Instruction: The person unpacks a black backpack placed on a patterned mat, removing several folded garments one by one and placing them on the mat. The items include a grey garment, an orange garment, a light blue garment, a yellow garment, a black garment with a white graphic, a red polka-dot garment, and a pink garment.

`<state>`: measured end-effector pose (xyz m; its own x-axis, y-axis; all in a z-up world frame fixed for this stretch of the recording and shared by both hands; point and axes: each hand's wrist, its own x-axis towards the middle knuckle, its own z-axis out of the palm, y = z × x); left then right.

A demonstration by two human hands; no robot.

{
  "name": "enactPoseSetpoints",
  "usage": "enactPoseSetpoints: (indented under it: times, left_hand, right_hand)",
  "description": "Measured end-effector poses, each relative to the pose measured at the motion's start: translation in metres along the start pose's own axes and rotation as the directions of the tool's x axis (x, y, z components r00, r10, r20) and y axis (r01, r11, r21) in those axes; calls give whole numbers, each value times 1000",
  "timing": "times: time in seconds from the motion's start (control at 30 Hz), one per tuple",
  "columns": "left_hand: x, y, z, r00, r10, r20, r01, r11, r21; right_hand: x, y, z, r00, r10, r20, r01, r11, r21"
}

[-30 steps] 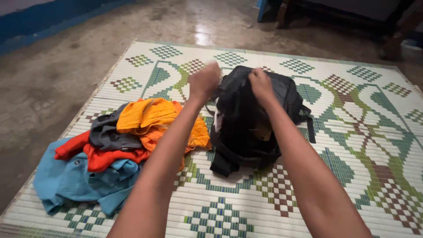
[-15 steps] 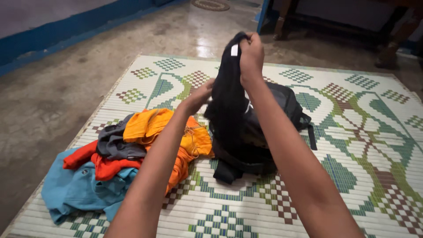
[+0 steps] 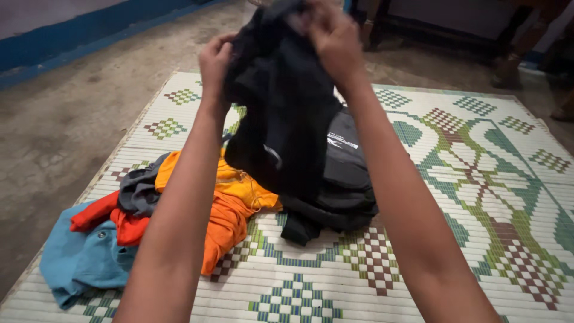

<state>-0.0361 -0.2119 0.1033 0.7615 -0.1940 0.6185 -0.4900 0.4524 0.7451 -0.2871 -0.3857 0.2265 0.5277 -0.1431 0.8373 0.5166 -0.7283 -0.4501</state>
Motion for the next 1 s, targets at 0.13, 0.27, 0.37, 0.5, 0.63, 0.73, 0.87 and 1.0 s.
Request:
enactPoseSetpoints:
  times: [0.13,0.27,0.37,0.5,0.63,0.73,0.87,1.0]
  left_hand:
    - [8,-5,-53,979,45,-198,-39,999,33]
    - [0,21,-97,843,-224,-489,6,913,-408]
    - [-18,49,-100,892,-168,-420,36,952,-304]
    - [-69,62,-40,879,-455,-141,467,881,73]
    - [-119,65,42,636,-653,410,435,743,509]
    - [-144,59,86,574,-603,554,253,774,580]
    - [-141,29,101,764,-232,602,-191,810,555]
    - [-113,0,78,888,-185,421,-154,743,652]
  right_hand:
    - [-29,0,-4,948,-117,296,249,853,-459]
    - [-34,-1,-15,993,-118,-5,94,819,-566]
    - [-24,-7,-10,967,-193,-168,73,837,-543]
    - [-16,-14,3,993,72,-90,-110,825,-554]
    - [-10,-11,10,953,90,-288,-202,900,-385]
    - [-6,1,10,874,-8,-486,-70,987,-142]
    - [-8,28,3,878,-19,-479,-98,971,-219]
    - [-12,61,-30,851,145,-505,-355,867,-350]
